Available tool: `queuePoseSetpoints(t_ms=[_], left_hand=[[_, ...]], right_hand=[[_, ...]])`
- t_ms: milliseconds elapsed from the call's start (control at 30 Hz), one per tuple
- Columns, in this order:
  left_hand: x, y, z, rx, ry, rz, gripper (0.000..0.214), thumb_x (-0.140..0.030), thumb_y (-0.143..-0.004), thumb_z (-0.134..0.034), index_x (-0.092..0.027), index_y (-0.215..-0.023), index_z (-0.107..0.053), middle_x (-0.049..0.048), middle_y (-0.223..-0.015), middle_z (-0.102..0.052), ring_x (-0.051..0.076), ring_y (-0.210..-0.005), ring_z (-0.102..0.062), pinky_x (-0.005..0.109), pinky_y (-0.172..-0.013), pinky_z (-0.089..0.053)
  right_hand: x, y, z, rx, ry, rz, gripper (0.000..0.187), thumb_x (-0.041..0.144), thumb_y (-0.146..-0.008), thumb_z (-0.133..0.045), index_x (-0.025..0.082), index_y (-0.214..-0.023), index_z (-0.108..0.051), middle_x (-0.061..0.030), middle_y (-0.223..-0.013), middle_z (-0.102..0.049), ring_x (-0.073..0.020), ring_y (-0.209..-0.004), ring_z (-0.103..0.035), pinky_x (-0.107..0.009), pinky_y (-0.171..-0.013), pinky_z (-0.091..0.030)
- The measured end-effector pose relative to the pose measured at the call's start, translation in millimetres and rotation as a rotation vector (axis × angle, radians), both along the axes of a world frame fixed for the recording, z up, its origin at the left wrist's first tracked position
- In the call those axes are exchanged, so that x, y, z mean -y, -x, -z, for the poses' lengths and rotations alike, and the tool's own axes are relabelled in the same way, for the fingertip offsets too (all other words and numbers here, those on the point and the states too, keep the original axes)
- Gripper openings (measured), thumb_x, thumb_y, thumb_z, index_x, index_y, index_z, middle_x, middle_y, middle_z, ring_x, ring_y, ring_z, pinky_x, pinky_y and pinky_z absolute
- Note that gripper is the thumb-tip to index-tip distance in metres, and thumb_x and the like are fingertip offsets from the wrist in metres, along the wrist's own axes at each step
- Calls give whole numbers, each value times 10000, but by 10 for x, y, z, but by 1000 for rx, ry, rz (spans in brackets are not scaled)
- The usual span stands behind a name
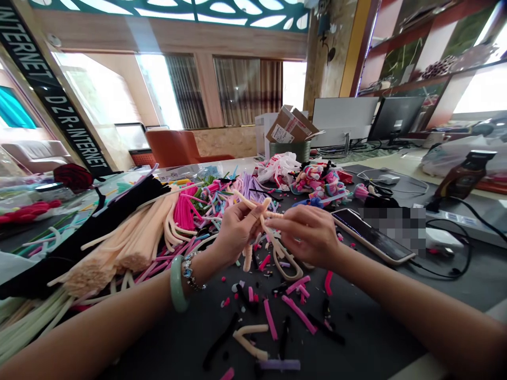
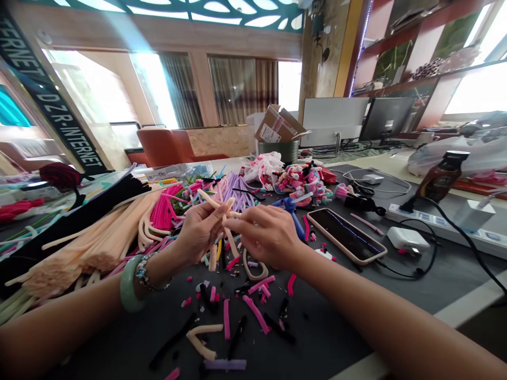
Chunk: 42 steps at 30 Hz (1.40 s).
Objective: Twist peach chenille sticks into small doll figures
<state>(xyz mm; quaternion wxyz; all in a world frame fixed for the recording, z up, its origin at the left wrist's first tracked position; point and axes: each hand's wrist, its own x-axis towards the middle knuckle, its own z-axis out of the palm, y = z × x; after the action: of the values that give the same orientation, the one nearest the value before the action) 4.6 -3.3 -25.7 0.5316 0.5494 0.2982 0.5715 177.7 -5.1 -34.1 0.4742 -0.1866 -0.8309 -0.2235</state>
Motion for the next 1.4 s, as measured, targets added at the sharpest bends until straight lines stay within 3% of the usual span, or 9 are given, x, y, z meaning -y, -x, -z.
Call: queuePoseSetpoints(t_ms=[67,167,267,400,600,900,1133,1267,1400], left_hand=[[-7,17,-6,-6,9,13,279,-369,-738,-701,-130,-695,-564,-66,-434,-458,28,-343,-389,143,-345,-296],[-3,27,-12,-55,13,38,277,-374,-743,-695,-129,-715,-570,-50,-478,-509,38,-362,-432,144,-345,-317],[7,26,-7,-89,15,80,280,-382,-754,-680,-121,-729,-579,-45,-498,-521,41,-369,-449,143,-349,-332],[22,22,8,-49,-7,141,216,-333,-779,-661,-146,-828,-564,-50,-537,-538,41,-383,-458,138,-364,-356],[40,17,13,-18,-38,123,275,-308,-778,-670,-217,-892,-436,-75,-578,-556,44,-369,-457,139,-356,-373],[13,5,38,-135,-168,-21,432,-324,-709,-734,-226,-909,-364,-90,-592,-582,36,-337,-454,119,-317,-357],[14,-12,25,-117,-153,-52,496,-315,-655,-770,-229,-899,-346,-94,-614,-602,39,-360,-494,115,-349,-381],[8,-10,39,-121,-171,-35,487,-293,-641,-779,-225,-893,-368,-85,-620,-601,59,-441,-556,119,-406,-418],[16,4,44,-137,-188,0,435,-264,-681,-754,-223,-900,-380,-86,-613,-584,27,-395,-488,108,-395,-382]], right_hand=[[-20,-20,-32,-93,131,12,361,88,-781,-477,243,-1071,-624,-25,-852,-557,-133,-700,-531,-265,-631,-425],[-5,-11,-83,-156,328,35,282,145,-822,-462,195,-1050,-621,-56,-891,-549,-166,-774,-548,-295,-686,-452],[12,17,-112,-141,421,64,208,243,-850,-494,176,-991,-632,-60,-890,-558,-180,-801,-558,-311,-720,-458],[3,31,-129,-76,448,115,224,327,-846,-543,171,-971,-644,-63,-910,-568,-175,-799,-566,-299,-716,-459],[0,33,-159,80,460,-22,240,279,-903,-479,152,-851,-677,-71,-856,-595,-157,-791,-573,-267,-720,-457],[30,85,-154,-7,631,-60,247,218,-888,-503,146,-715,-663,-25,-717,-592,-113,-661,-552,-220,-605,-404],[-28,129,-80,-144,816,-224,215,202,-869,-526,154,-722,-675,-16,-759,-656,-116,-692,-594,-208,-616,-433],[-46,106,-60,-93,765,-137,252,263,-864,-543,145,-684,-673,-18,-695,-607,-110,-645,-557,-213,-576,-402],[-54,73,-87,-77,743,-51,236,343,-848,-568,153,-783,-691,-10,-686,-547,-96,-582,-484,-216,-531,-373]])
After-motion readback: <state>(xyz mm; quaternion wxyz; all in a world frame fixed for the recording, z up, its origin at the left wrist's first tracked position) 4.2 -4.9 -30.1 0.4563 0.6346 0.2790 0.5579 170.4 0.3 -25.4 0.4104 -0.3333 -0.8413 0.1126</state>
